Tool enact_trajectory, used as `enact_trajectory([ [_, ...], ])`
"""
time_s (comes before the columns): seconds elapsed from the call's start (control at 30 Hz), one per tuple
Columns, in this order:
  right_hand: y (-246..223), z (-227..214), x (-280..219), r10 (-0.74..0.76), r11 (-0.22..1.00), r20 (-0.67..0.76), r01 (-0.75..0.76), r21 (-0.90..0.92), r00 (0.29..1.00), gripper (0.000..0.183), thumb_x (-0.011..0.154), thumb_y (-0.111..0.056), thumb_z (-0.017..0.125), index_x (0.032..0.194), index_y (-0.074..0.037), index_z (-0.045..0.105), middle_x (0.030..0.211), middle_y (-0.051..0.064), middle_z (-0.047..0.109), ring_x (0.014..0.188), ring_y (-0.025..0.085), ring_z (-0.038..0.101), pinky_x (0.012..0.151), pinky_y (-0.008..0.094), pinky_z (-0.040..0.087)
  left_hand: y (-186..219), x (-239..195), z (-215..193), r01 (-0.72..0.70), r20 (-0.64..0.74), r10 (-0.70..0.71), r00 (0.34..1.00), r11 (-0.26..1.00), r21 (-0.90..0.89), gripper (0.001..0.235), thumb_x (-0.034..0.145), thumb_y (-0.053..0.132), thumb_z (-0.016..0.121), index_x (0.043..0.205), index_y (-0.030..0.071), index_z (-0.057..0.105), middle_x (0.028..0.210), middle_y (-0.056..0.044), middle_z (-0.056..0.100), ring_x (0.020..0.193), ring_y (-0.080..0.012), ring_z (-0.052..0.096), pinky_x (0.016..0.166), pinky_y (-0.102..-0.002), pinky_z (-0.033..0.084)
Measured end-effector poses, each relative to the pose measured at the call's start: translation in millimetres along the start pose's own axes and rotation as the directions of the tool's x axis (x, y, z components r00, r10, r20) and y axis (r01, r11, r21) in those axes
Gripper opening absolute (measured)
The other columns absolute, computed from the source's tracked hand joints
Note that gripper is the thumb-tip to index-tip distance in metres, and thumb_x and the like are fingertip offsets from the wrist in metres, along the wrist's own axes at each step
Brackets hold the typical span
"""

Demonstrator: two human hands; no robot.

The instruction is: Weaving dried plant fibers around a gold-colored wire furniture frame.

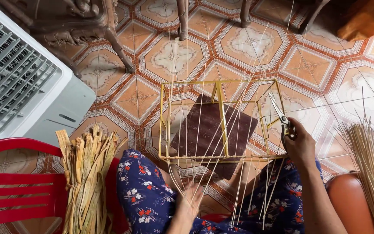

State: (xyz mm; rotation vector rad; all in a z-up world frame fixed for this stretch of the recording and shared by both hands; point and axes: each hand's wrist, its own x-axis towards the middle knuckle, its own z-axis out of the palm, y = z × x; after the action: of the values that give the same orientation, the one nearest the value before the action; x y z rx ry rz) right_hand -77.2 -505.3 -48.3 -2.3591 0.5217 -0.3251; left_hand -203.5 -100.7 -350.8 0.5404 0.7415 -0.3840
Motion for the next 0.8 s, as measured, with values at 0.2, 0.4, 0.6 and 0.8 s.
enact_trajectory([
  [0.2,-11,2,1,-0.016,1.000,0.014,0.016,0.009,1.000,0.060,0.086,-0.005,0.066,0.144,-0.019,0.061,0.105,0.013,0.074,0.087,0.025,0.072,0.082,0.039,0.057,-29,16,105,0.124,0.079,-0.172,0.982,0.899,0.419,0.040,0.086,0.008,0.077,0.117,0.012,0.052,0.107,-0.005,0.070,0.096,-0.0202,0.067,0.088,-0.041,0.050],
  [0.4,-17,5,4,-0.043,0.999,0.015,0.043,-0.011,0.999,0.060,0.086,-0.006,0.066,0.144,-0.019,0.061,0.105,0.014,0.074,0.087,0.025,0.072,0.083,0.039,0.057,-37,34,114,0.055,0.096,-0.088,0.991,0.952,0.300,0.056,0.082,-0.001,0.075,0.127,0.008,0.043,0.102,-0.010,0.068,0.094,-0.0252,0.068,0.080,-0.039,0.062],
  [0.6,-12,6,2,-0.077,0.996,0.008,0.077,-0.039,0.997,0.060,0.085,-0.007,0.067,0.144,-0.020,0.061,0.106,0.015,0.074,0.088,0.025,0.072,0.081,0.040,0.057,-39,34,113,-0.058,0.060,0.039,0.997,0.934,0.352,0.063,0.091,0.009,0.072,0.141,0.015,0.036,0.115,-0.002,0.064,0.096,-0.0114,0.068,0.076,-0.031,0.060],
  [0.8,-22,-8,-38,0.009,0.997,0.056,-0.004,-0.077,0.998,0.062,0.086,-0.007,0.066,0.146,-0.022,0.061,0.101,0.016,0.074,0.083,0.028,0.072,0.078,0.041,0.056,-38,9,57,-0.075,-0.056,0.113,0.992,0.885,0.460,0.044,0.093,0.016,0.071,0.132,0.009,0.052,0.106,-0.011,0.065,0.074,-0.0193,0.064,0.052,-0.033,0.047],
])
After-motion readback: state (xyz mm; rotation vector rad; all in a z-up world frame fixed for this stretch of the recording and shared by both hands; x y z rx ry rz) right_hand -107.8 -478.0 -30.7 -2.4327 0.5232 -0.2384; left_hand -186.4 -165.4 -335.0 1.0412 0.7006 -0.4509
